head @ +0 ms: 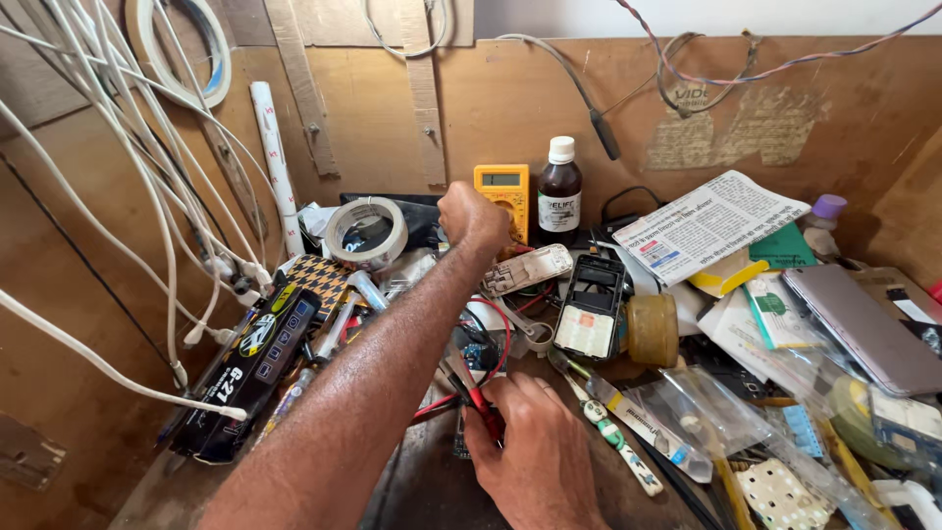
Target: The person uses a multimeter to test a small circuit board, then uses a hot air gun to apply heat to the same board. The person handles the board and tools directly on a cluttered workbench.
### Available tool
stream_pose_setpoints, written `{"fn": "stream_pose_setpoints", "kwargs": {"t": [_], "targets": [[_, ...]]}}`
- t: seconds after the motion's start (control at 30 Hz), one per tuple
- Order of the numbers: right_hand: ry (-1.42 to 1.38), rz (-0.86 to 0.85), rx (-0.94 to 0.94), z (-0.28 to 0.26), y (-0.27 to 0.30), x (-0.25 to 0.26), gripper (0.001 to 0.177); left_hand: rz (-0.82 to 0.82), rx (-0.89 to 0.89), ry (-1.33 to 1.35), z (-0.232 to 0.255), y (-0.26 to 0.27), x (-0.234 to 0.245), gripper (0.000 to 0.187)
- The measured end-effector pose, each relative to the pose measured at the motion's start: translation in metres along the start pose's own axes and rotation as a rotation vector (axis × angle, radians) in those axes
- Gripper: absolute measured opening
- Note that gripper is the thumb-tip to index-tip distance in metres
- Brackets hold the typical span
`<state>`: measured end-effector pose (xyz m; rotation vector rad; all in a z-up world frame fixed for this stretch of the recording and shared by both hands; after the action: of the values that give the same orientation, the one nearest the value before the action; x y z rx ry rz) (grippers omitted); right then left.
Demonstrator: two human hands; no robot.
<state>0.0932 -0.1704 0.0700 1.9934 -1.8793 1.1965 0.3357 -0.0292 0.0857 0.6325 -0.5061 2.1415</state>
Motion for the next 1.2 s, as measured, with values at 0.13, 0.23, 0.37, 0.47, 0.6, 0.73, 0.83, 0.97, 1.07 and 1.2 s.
{"fn": "stream_pose_setpoints", "kwargs": {"t": [0.13,0.23,0.37,0.47,0.6,0.73,0.83,0.97,1.07,1.2], "targets": [[-0.006,-0.009,-0.024,0.002,-0.001,0.0,0.023,0.006,-0.02,-0.016,0.006,0.004,0.001,0.034],[-0.001,-0.037,-0.054,0.004,-0.001,-0.002,0.024,0.043,-0.106,-0.039,0.011,0.009,0.006,0.031],[0.007,-0.053,-0.074,0.005,-0.001,-0.002,0.023,0.009,-0.064,0.006,0.008,0.011,0.006,0.033],[0.005,-0.046,-0.053,0.003,-0.001,-0.001,0.024,0.001,-0.024,0.01,0.005,0.011,0.006,0.033],[0.003,-0.025,-0.038,0.002,0.0,-0.001,0.025,-0.027,0.03,0.017,0.003,0.008,0.002,0.036],[-0.01,-0.017,-0.021,0.001,0.0,0.0,0.023,0.004,0.041,0.024,0.004,0.007,0.001,0.032],[-0.014,-0.026,-0.052,0.002,0.0,-0.002,0.024,0.032,0.041,0.016,0.003,0.008,0.002,0.031],[-0.013,-0.018,-0.033,0.001,0.001,-0.001,0.024,0.03,0.024,0.041,0.003,0.01,0.003,0.032],[-0.012,0.006,-0.001,0.0,0.001,0.0,0.025,0.01,0.043,0.066,0.002,0.012,0.002,0.032],[-0.016,0.002,-0.011,0.002,0.001,-0.001,0.026,0.046,0.043,0.061,0.003,0.013,0.004,0.031]]}}
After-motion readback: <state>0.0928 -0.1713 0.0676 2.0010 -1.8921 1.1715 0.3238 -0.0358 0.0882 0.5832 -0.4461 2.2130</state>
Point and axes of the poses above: each hand's wrist, its own y-axis away from the middle knuckle, its own x-axis out of the back of the hand, z = x × y, the point moved 9 cm from there along -y, towards the middle knuckle, and after that the axes turned 6 degrees about -y, right-handed, at the moved point
